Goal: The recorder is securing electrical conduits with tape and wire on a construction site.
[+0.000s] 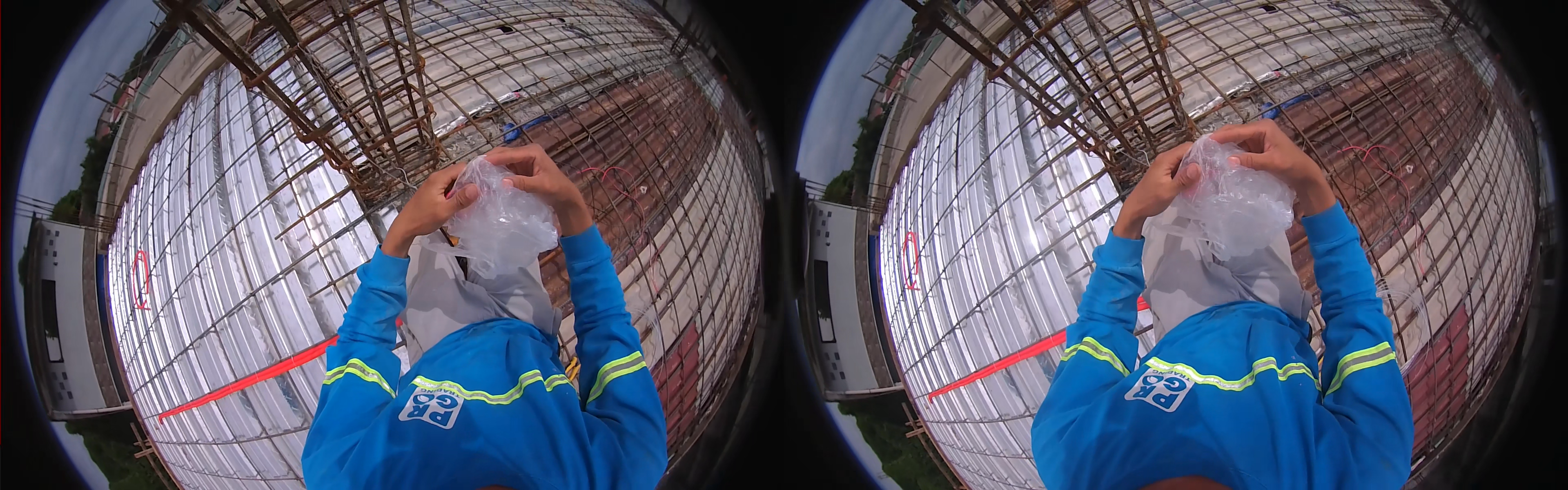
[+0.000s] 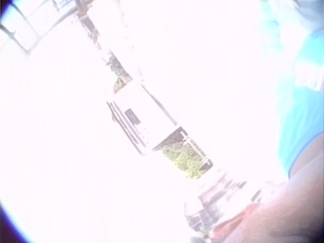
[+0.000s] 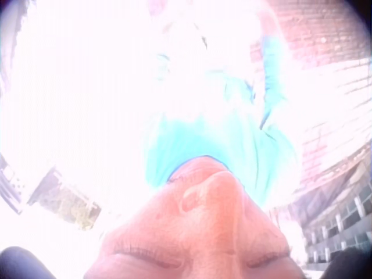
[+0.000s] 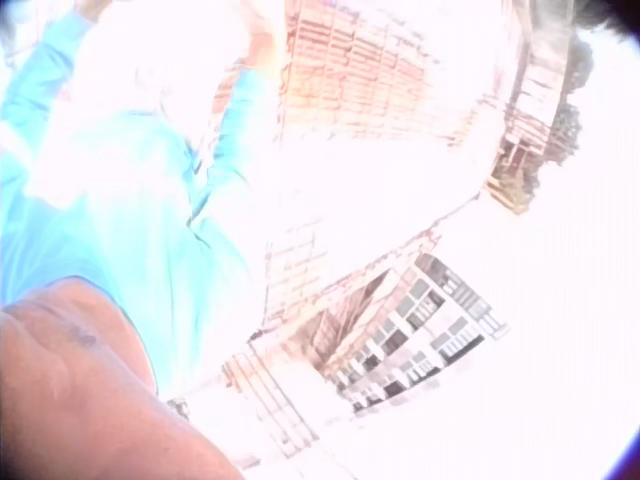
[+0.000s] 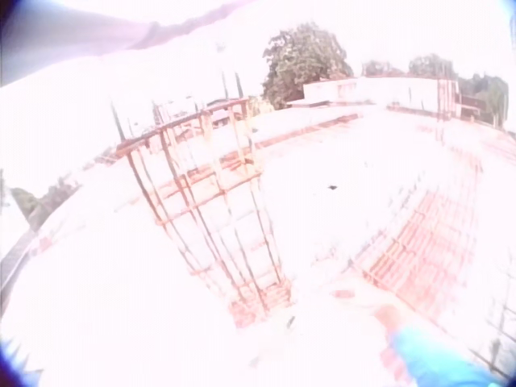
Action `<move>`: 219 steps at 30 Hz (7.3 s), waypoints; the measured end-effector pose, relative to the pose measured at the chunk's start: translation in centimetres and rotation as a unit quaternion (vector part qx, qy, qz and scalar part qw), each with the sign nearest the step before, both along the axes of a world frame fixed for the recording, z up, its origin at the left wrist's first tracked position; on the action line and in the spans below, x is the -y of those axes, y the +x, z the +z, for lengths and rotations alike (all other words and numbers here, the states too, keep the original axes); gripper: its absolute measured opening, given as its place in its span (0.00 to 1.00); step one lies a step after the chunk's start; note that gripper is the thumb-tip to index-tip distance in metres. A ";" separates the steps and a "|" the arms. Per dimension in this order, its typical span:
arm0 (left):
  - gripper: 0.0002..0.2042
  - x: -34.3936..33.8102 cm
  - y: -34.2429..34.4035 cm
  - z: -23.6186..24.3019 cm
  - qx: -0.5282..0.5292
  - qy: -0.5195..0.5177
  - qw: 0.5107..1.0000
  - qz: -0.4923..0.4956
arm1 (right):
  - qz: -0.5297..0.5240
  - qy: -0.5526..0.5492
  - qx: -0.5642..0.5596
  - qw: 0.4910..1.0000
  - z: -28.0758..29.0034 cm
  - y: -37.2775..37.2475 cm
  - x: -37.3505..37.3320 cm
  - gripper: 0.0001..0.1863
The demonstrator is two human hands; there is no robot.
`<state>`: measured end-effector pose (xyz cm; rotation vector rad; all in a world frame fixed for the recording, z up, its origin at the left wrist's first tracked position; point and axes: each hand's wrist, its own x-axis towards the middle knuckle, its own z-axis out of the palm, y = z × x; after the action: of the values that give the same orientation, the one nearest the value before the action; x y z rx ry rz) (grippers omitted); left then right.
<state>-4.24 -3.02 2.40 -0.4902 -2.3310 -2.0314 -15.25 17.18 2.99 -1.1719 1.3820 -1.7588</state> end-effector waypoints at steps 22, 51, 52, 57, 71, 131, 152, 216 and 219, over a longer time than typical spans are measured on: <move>0.10 2.5 -1.1 -3.3 0.071 0.165 0.983 0.040 | -0.071 -0.399 0.463 0.789 -7.8 2.5 -2.2 0.21; 0.08 -5.5 3.5 -8.1 0.082 0.526 0.833 0.149 | -0.230 -0.113 0.425 0.868 -14.8 -0.1 4.9 0.19; 0.08 -7.0 3.6 -8.5 0.078 0.536 0.827 0.155 | -0.236 -0.108 0.418 0.871 -14.6 -0.3 4.3 0.19; 0.30 -6.5 3.2 -8.7 0.189 0.594 0.781 0.038 | -0.238 -0.072 0.385 0.889 -13.6 -2.3 2.2 0.18; 0.18 -7.1 -2.1 -3.0 -0.028 0.313 0.896 0.313 | -0.231 -0.036 0.372 0.898 -12.7 -5.1 1.8 0.18; 0.11 6.0 -7.9 -15.4 0.090 0.213 0.962 0.146 | -0.404 0.094 -0.199 0.888 2.2 6.3 3.4 0.24; 0.06 -1.3 -0.2 -12.1 -0.089 0.128 0.886 0.437 | -0.451 0.024 0.411 0.792 -14.8 3.2 6.3 0.12; 0.24 1.0 -8.5 0.8 0.044 -0.321 0.926 0.194 | -0.236 0.026 0.368 0.899 -15.9 -0.7 5.2 0.08; 0.28 0.5 -3.3 -1.9 0.032 -0.320 0.908 0.267 | -0.170 0.066 0.364 0.914 -17.8 -1.8 4.1 0.08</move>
<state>-7.57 -3.55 0.47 0.2237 -2.7311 -1.0454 -17.02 13.07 -14.76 -0.1379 1.2361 -1.9995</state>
